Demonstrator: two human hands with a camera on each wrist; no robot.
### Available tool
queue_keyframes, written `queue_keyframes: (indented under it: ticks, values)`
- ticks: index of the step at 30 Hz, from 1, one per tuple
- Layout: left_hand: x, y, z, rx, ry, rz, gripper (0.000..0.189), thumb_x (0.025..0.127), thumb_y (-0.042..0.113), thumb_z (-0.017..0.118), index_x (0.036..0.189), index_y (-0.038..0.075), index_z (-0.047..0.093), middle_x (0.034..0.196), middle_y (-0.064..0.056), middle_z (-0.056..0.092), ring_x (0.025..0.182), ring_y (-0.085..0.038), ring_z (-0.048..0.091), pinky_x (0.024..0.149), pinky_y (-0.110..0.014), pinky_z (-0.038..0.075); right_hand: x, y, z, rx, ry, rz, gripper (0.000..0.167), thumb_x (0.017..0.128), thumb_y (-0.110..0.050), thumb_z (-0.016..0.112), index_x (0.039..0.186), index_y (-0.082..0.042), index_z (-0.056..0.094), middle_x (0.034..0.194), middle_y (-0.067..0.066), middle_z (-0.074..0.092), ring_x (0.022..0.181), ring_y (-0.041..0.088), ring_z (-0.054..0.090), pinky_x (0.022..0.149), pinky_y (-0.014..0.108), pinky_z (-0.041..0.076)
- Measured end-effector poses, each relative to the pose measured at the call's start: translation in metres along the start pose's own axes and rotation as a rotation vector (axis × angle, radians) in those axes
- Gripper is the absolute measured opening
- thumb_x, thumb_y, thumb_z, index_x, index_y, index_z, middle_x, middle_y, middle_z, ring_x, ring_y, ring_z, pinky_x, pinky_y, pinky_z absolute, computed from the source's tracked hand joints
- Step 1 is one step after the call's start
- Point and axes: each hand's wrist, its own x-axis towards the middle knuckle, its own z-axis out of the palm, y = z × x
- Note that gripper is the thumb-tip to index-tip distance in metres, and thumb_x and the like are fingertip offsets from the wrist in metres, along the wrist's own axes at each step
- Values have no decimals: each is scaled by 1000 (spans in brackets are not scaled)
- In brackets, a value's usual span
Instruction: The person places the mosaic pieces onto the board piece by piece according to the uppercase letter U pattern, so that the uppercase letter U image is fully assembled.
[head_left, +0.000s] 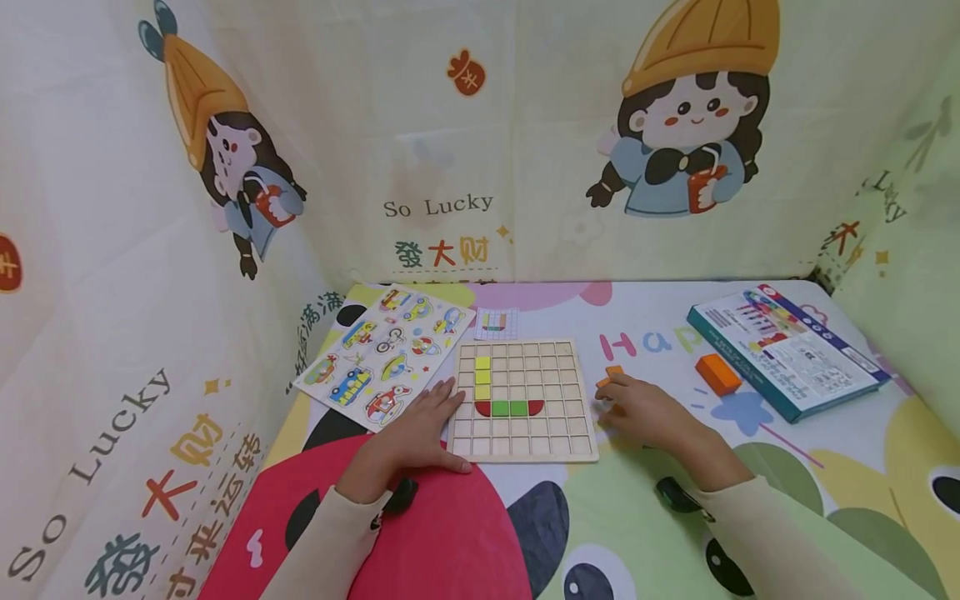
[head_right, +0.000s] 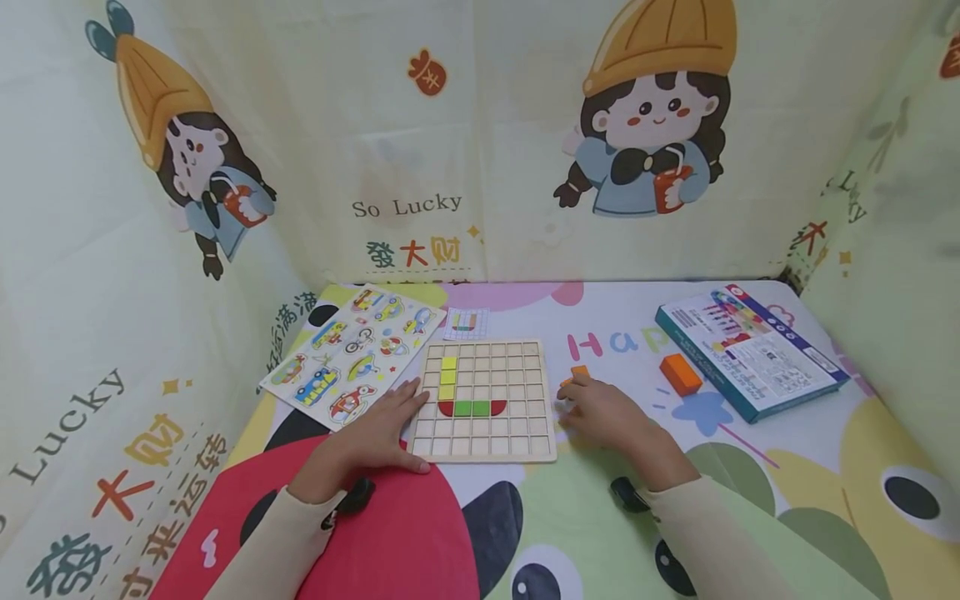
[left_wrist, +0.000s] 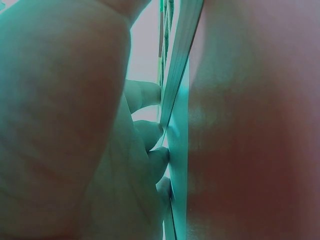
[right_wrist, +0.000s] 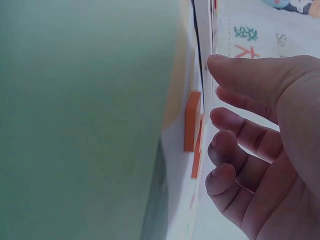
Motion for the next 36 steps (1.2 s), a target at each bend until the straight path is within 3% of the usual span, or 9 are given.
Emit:
queue_keyframes:
  ticks: [12,16,21,26,36]
  values:
    - [1,0,1,2,6,3,120,61,73,75,156,17,26,162,-3,11,147,-21,6,117,-41,12,-9,8,-5,36,-51,96,23,86,-20,75,106,-9,70,105,2,60,87,19,55,81,40,53]
    - [1,0,1,6,10,5,120,61,74,75,155,17,27,162,-3,12,147,-21,6,117,-41,12,-11,10,-5,70,-66,73,19,84,-13,73,103,-12,71,106,0,59,86,18,54,74,34,53]
    - [1,-1,1,8,9,2,121,61,74,75,155,17,27,162,-2,12,147,-21,6,117,-41,13,-12,13,-1,58,-60,24,21,82,-9,72,102,-14,71,107,-2,60,88,17,54,79,36,53]
    - [1,-1,1,8,8,3,121,60,75,75,155,18,27,162,-2,12,147,-21,6,117,-41,13,-11,12,-2,71,-83,45,20,85,-9,72,104,-14,70,107,-3,60,88,17,54,80,36,53]
    - [1,-1,0,6,8,5,120,61,74,75,155,17,27,162,-3,12,147,-21,6,117,-41,13,-9,13,-7,12,-119,104,23,86,-25,77,105,-13,72,104,-1,60,92,19,56,87,42,52]
